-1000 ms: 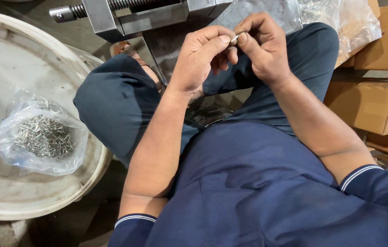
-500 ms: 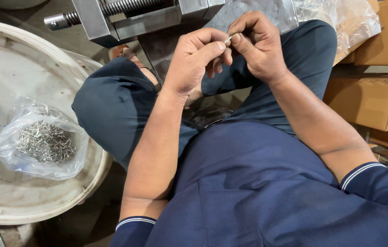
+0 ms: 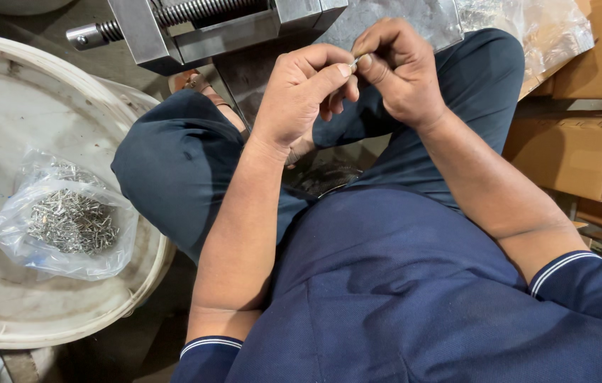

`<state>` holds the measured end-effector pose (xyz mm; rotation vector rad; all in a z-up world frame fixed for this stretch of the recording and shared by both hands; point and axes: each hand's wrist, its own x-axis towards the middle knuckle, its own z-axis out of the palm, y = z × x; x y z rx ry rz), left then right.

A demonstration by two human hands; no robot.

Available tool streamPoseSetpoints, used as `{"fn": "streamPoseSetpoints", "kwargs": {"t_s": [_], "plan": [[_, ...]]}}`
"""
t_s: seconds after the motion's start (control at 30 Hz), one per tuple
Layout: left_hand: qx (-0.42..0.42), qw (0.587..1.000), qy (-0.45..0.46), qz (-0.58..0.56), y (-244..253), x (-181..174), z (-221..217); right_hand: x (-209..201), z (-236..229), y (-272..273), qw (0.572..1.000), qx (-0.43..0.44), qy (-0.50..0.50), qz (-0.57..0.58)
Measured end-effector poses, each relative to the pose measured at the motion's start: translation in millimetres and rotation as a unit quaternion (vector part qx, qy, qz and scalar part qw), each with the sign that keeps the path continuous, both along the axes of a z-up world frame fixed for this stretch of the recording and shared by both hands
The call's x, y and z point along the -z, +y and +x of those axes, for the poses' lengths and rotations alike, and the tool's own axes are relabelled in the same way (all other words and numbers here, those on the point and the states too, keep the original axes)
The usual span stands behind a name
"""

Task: The person sits cross-legged and uses a manual press to assemble small metal fasteners. They pick up individual pins and sleeves from a plastic bag, insert them into the press, and operate the screw mechanism to join the parts.

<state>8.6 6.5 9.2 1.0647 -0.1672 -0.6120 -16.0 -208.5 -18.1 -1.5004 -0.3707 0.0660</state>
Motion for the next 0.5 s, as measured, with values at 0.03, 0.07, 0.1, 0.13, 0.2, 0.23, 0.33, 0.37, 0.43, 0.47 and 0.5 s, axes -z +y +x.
{"fn": "streamPoseSetpoints", "kwargs": {"t_s": [0.03,0.07,0.1,0.13,0.2,0.23,0.33,0.37,0.43,0.47,0.5], "plan": [[-0.001,1.0,-0.001,0.007,0.1,-0.1,-0.5,0.6,-0.2,-0.3,1.0,-0.005,-0.004,-0.003],[-0.001,1.0,-0.004,0.011,0.0,-0.1,-0.6,1.2,-0.5,-0.6,1.0,0.0,-0.003,-0.007],[-0.002,1.0,-0.007,0.014,-0.2,-0.1,-0.4,1.7,-0.8,-0.7,1.0,0.005,-0.002,-0.012],[-0.002,1.0,-0.01,0.018,-0.2,-0.2,-0.5,2.1,-1.1,-0.6,1.0,0.009,-0.002,-0.016],[-0.003,1.0,-0.003,0.015,-0.7,-0.2,0.4,2.2,-0.2,-0.6,1.0,0.004,0.003,-0.008],[-0.004,1.0,0.001,0.014,-1.1,0.2,0.2,2.1,-0.2,-0.7,1.0,0.001,0.005,-0.004],[-0.012,1.0,-0.008,0.017,-4.1,3.0,0.4,0.5,-0.3,-1.2,1.0,0.0,0.01,-0.019],[-0.015,1.0,-0.006,0.016,-5.1,4.2,0.4,-0.1,-0.6,-1.4,1.0,0.002,0.008,-0.029],[-0.022,1.0,-0.002,0.013,-7.3,6.3,-0.1,-1.4,-0.9,-1.6,0.999,0.005,0.004,-0.048],[-0.032,0.999,-0.01,0.032,-8.4,7.0,-1.3,-1.8,-0.9,-1.5,0.999,0.003,0.012,-0.042],[-0.042,0.998,-0.018,0.051,-9.5,7.6,-3.0,-2.0,-1.1,-1.5,0.999,0.002,0.02,-0.035]]}}
